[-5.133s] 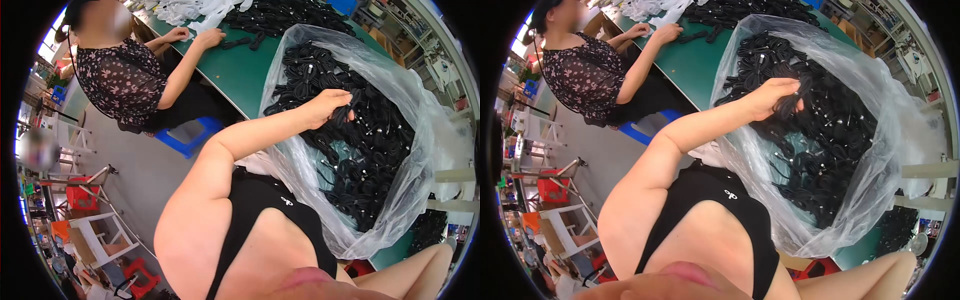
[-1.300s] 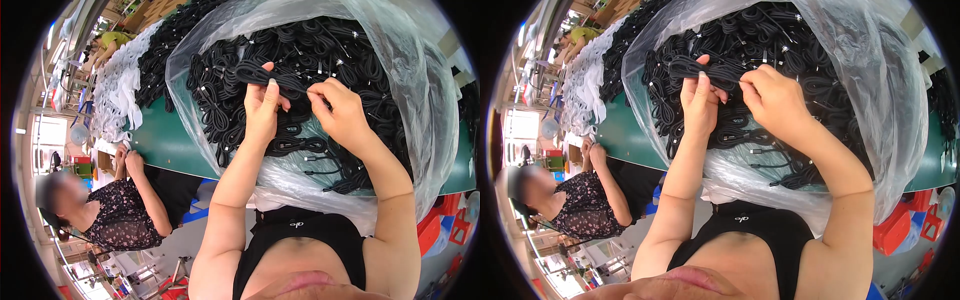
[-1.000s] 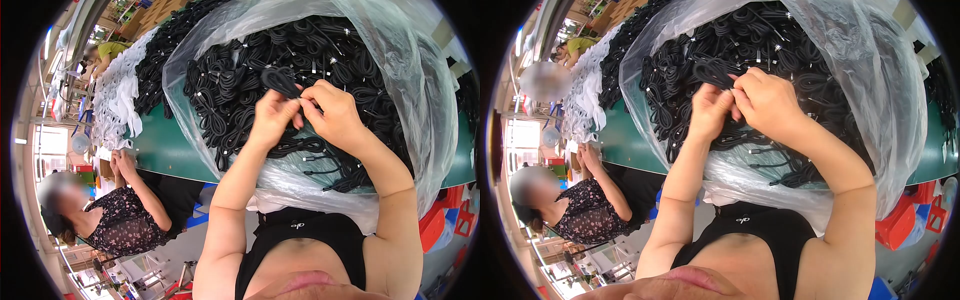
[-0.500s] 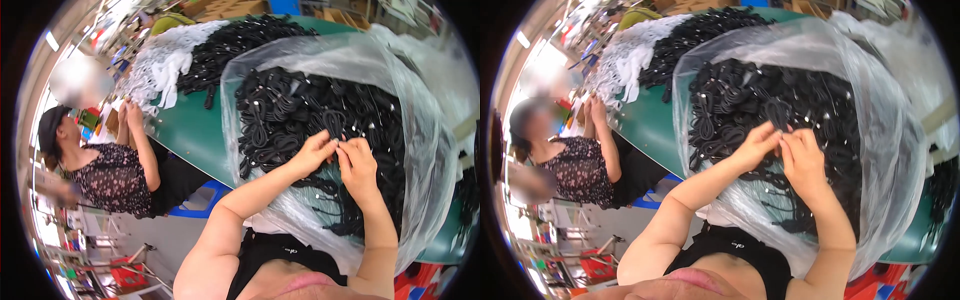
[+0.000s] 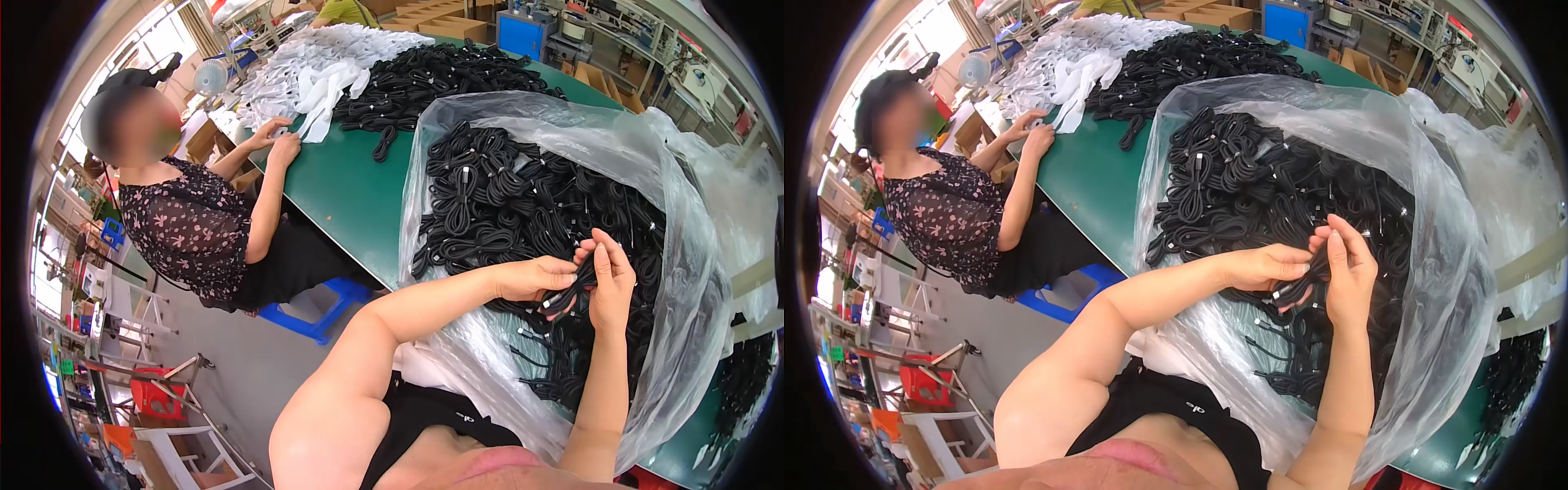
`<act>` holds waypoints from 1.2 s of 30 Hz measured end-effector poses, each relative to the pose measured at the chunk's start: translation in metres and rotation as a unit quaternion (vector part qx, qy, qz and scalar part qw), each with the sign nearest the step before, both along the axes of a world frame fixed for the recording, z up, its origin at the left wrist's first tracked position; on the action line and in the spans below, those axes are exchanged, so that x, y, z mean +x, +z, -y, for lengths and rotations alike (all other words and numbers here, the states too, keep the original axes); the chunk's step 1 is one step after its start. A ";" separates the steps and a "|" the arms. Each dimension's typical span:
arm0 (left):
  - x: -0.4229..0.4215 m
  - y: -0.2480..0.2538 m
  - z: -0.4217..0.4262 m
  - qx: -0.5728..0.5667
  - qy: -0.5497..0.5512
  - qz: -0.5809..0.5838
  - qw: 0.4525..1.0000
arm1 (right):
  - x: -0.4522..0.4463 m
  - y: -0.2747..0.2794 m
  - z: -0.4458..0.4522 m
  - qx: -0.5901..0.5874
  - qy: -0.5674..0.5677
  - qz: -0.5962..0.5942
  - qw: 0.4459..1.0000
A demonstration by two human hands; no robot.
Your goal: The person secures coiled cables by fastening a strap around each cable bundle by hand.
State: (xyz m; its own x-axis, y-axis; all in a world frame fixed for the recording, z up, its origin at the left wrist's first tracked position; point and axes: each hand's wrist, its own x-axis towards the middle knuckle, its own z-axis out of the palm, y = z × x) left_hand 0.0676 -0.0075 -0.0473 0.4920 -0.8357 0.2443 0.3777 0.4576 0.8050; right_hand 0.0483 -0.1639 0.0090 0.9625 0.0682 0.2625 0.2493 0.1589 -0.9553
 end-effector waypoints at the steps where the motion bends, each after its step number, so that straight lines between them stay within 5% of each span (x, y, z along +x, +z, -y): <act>1: -0.001 0.001 -0.001 0.010 0.030 0.002 1.000 | 0.001 -0.001 0.000 0.016 0.007 -0.003 1.000; 6: -0.007 0.018 0.001 0.083 0.185 0.098 0.974 | 0.010 0.004 0.007 0.190 -0.154 -0.049 0.968; 11: -0.008 0.009 0.007 0.149 0.221 0.187 0.945 | 0.017 0.003 0.018 0.301 -0.145 -0.154 0.930; 15: -0.013 0.008 0.007 0.108 0.173 0.086 0.975 | 0.014 0.002 0.018 0.298 -0.100 -0.134 0.940; 21: -0.022 0.006 0.010 0.146 0.039 0.130 0.980 | -0.006 0.007 0.015 0.224 -0.086 -0.022 0.971; 25: -0.017 0.001 0.009 0.169 0.084 0.084 0.978 | -0.004 0.000 0.007 0.093 -0.179 0.038 0.979; 33: -0.010 0.024 -0.005 0.212 0.157 0.108 0.958 | -0.002 0.003 0.007 0.126 -0.155 0.034 0.979; 36: -0.001 0.031 -0.015 0.169 0.265 0.075 0.947 | 0.008 -0.005 0.012 0.146 -0.172 0.071 0.972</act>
State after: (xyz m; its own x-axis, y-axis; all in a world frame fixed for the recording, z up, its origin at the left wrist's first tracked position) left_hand 0.0666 0.0073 -0.0168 0.8445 -0.5248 0.1070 0.0379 0.2578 0.9654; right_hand 0.0562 -0.1758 0.0039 0.8678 -0.3490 0.3539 0.4615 0.3014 -0.8344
